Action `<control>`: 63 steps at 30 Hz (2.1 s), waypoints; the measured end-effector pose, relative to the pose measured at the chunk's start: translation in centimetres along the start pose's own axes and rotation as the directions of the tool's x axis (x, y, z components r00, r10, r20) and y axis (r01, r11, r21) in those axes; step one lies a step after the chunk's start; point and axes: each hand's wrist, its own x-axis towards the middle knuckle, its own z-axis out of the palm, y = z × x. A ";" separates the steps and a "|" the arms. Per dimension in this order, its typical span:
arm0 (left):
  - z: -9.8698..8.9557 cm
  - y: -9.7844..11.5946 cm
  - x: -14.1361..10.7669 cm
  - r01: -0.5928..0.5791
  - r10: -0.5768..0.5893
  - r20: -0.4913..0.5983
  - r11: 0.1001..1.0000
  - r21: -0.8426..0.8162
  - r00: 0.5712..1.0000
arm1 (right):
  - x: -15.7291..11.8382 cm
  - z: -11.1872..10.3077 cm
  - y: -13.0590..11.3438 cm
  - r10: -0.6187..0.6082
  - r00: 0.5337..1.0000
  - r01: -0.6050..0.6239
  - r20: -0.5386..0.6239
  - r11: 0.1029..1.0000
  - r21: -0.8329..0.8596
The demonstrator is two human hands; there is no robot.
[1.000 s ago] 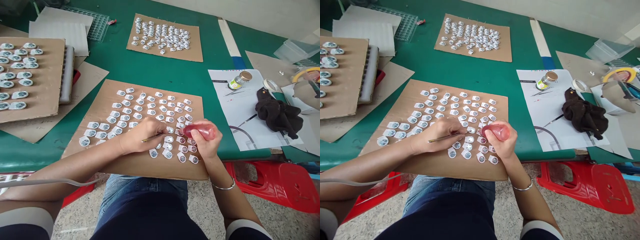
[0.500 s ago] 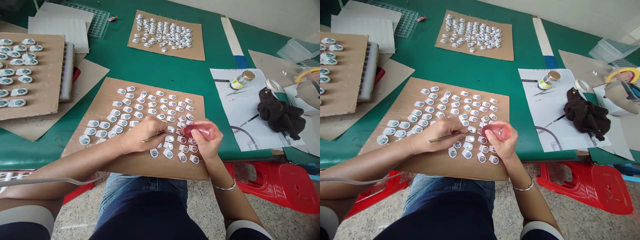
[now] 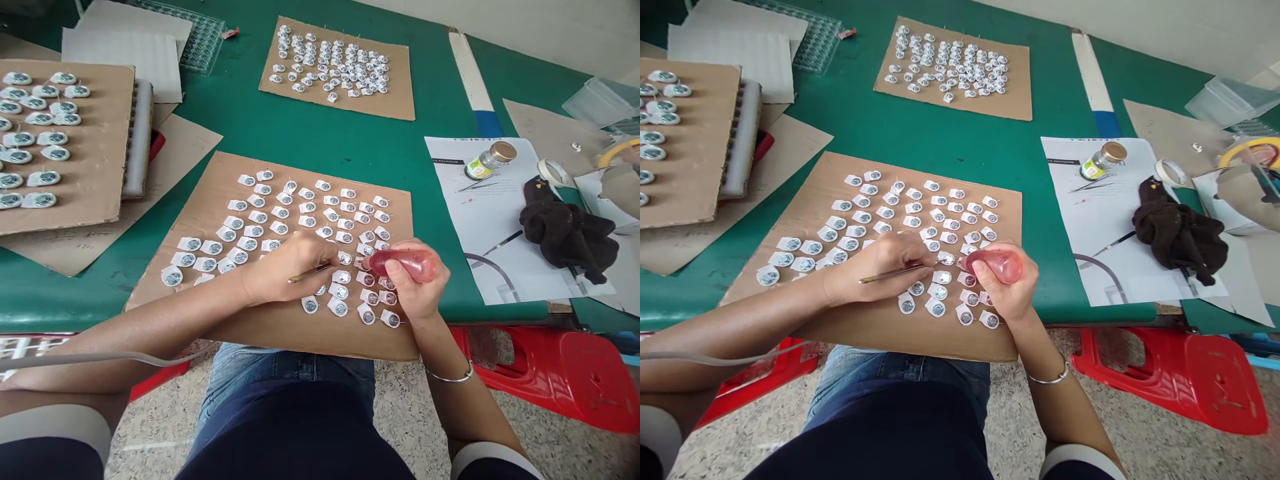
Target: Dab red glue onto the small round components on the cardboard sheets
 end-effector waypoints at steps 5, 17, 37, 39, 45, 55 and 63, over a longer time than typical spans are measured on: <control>0.0 -0.1 0.0 -0.012 0.012 -0.017 1.000 -0.002 1.000 | 0.0 0.0 -0.1 -0.004 1.000 0.004 -0.001 1.000 0.009; 0.1 -0.3 -0.1 -0.007 0.007 -0.029 1.000 -0.014 1.000 | 0.0 0.1 -0.1 0.016 0.999 -0.018 0.028 0.999 0.045; -0.1 -0.3 -0.1 0.096 -0.097 0.001 0.989 -0.116 0.995 | 0.1 0.3 -0.3 0.005 0.998 -0.008 0.058 0.998 0.062; -0.2 -0.3 0.0 0.099 -0.100 0.001 0.988 -0.120 0.995 | 0.1 0.3 -0.4 0.004 0.998 -0.007 0.069 0.999 0.052; -0.1 -0.4 0.1 0.142 -0.142 0.006 0.984 -0.104 0.990 | 0.2 0.2 -0.6 -0.009 0.995 0.003 0.098 0.998 0.063; 0.2 -0.7 0.3 0.239 -0.247 -0.023 0.956 -0.171 0.969 | 0.6 -0.1 0.2 0.169 0.985 -0.165 0.026 0.906 0.390; -0.9 2.2 -0.8 0.193 -0.200 -0.154 0.979 -0.060 0.968 | 5.1 -1.2 0.3 0.343 0.939 -0.280 -0.013 0.785 0.553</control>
